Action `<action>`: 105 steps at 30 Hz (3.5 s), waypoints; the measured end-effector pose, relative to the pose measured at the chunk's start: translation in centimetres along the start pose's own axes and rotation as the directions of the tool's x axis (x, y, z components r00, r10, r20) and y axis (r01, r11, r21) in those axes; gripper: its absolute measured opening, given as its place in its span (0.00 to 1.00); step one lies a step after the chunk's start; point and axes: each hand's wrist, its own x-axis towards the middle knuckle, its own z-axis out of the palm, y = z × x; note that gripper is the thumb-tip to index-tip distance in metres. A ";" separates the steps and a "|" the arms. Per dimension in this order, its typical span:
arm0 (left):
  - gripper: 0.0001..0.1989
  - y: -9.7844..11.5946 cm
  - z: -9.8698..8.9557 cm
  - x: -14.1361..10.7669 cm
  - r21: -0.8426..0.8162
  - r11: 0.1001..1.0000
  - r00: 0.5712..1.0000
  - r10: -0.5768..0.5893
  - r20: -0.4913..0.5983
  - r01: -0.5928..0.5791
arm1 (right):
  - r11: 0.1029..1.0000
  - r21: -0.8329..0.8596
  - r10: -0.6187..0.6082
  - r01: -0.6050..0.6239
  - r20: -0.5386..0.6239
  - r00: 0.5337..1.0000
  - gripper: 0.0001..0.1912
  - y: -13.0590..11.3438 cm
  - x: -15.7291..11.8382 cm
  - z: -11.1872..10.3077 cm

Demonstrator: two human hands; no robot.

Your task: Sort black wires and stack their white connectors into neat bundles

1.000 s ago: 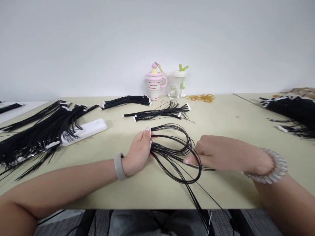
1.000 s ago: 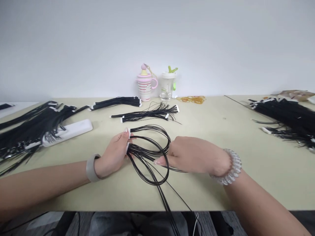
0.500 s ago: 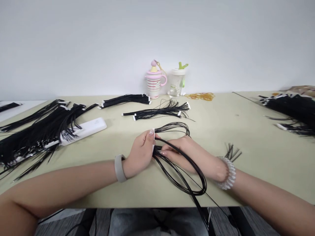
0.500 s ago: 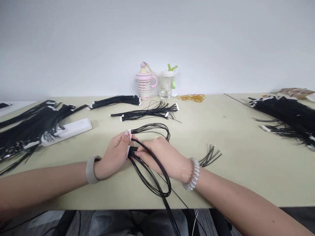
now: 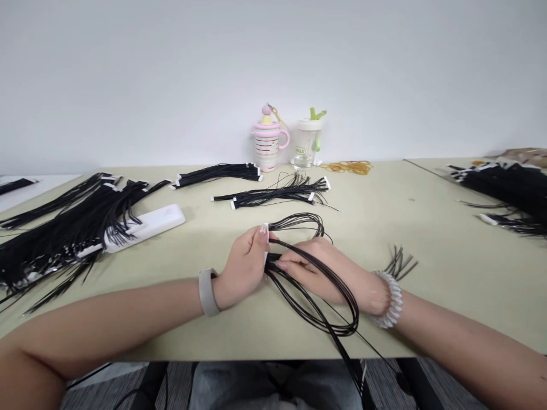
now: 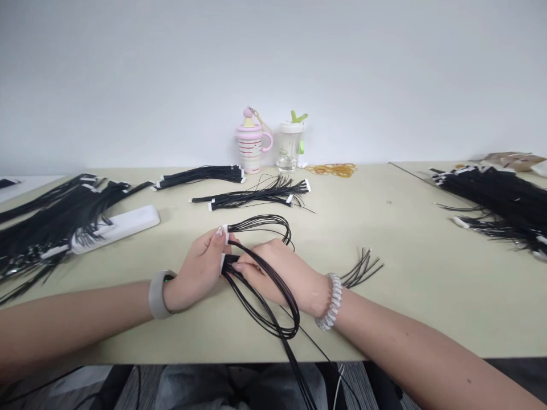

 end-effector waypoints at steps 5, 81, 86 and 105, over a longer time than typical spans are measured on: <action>0.21 0.0 0.0 -0.1 0.019 1.000 1.000 -0.005 0.025 0.004 | 0.991 -0.089 -0.100 0.100 0.006 0.995 0.13 0.5 0.0 0.4; 0.22 -1.6 0.3 0.7 -0.138 0.974 0.982 -0.169 0.089 0.181 | 0.866 -0.497 -0.110 0.062 -0.068 0.992 0.06 1.9 0.2 -0.9; 0.21 -1.6 0.3 0.7 -0.155 0.969 0.979 -0.181 0.094 0.194 | 0.859 -0.509 -0.102 0.057 -0.061 0.993 0.05 1.9 0.1 -1.0; 0.19 0.0 0.0 0.2 -0.075 0.990 0.981 -0.105 0.163 0.118 | 0.836 -0.543 -0.190 0.079 -0.152 0.970 0.11 2.1 0.6 0.1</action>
